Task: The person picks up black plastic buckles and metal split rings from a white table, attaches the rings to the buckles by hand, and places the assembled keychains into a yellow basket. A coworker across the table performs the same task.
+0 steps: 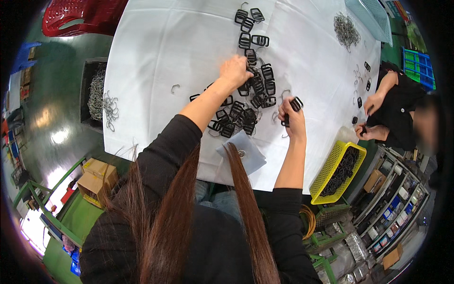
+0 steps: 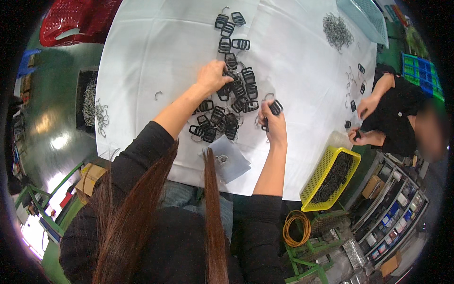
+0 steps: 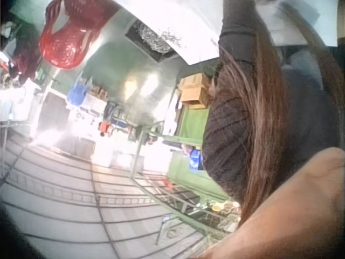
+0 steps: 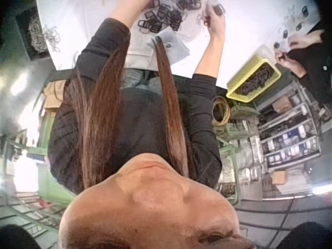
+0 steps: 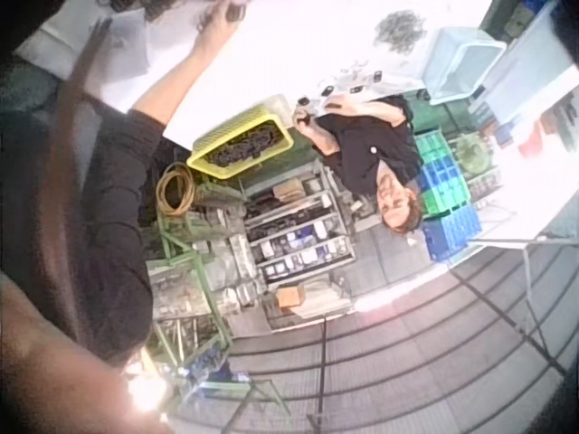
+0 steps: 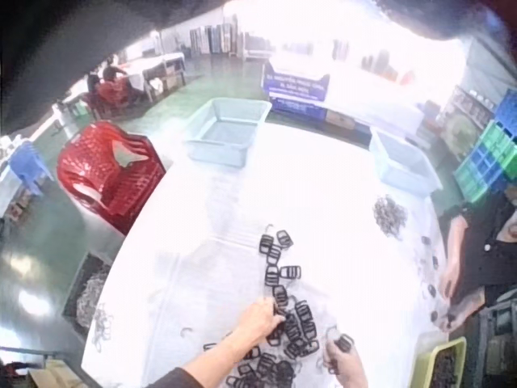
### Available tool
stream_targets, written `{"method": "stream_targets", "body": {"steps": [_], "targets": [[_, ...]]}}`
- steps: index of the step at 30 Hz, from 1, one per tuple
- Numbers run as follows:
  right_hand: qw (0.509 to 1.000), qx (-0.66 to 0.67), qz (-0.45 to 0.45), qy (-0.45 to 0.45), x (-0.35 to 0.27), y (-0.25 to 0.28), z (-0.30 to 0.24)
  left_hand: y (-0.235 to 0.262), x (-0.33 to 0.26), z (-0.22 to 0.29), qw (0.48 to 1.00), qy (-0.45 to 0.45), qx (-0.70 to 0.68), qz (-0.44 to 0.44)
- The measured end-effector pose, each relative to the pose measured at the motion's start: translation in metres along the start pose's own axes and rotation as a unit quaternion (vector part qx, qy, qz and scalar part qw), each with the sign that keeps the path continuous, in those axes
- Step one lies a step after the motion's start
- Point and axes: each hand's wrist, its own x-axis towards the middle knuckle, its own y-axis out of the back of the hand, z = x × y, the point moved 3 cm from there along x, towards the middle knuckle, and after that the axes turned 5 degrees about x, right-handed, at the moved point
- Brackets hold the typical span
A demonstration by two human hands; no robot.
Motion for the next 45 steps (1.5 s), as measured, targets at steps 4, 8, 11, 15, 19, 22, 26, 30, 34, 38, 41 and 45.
{"method": "stream_targets", "body": {"steps": [4, 8, 11, 15, 19, 22, 26, 30, 34, 38, 41, 45], "targets": [[0.983, -0.127, 0.134, 0.015, -0.024, 0.018, 0.012, 0.006, -0.016, -0.006, 0.949, 0.003, -0.291, -0.118], [0.838, -0.482, 0.205, 0.152, 0.001, 0.002, 0.015, 0.029, -0.034, -0.042, 0.955, 0.063, -0.255, -0.136], [0.767, -0.586, 0.224, 0.136, 0.032, -0.023, 0.009, 0.035, -0.038, -0.058, 0.974, 0.061, -0.191, -0.105], [0.746, -0.647, 0.156, 0.031, 0.053, -0.04, -0.004, 0.05, -0.053, -0.068, 0.992, 0.02, -0.112, -0.046], [0.832, -0.547, 0.085, 0.037, 0.034, -0.032, -0.015, 0.082, -0.077, -0.086, 0.855, 0.128, -0.465, -0.19], [0.911, -0.408, -0.038, 0.037, 0.015, -0.05, 0.002, 0.096, -0.097, -0.087, 0.756, 0.099, -0.628, -0.153], [0.772, -0.587, -0.185, 0.159, 0.014, -0.115, 0.045, 0.074, -0.1, -0.091, 0.78, 0.183, -0.58, -0.148], [0.725, -0.67, -0.111, 0.113, 0.017, -0.133, 0.062, 0.057, -0.098, -0.089, 0.977, 0.135, -0.151, -0.059], [0.69, -0.709, -0.06, 0.132, 0.008, -0.137, 0.068, 0.033, -0.109, -0.071, 0.988, 0.11, 0.078, -0.074], [0.718, -0.687, 0.001, 0.112, -0.003, -0.118, 0.059, 0.029, -0.112, -0.077, 0.99, 0.11, 0.049, -0.069], [0.925, -0.379, -0.008, -0.025, -0.009, -0.085, 0.048, 0.036, -0.114, -0.085, 0.994, 0.103, 0.018, -0.043], [0.95, -0.296, 0.072, -0.07, -0.037, -0.027, 0.031, 0.033, -0.118, -0.055, 0.984, 0.109, -0.139, -0.036]]}}
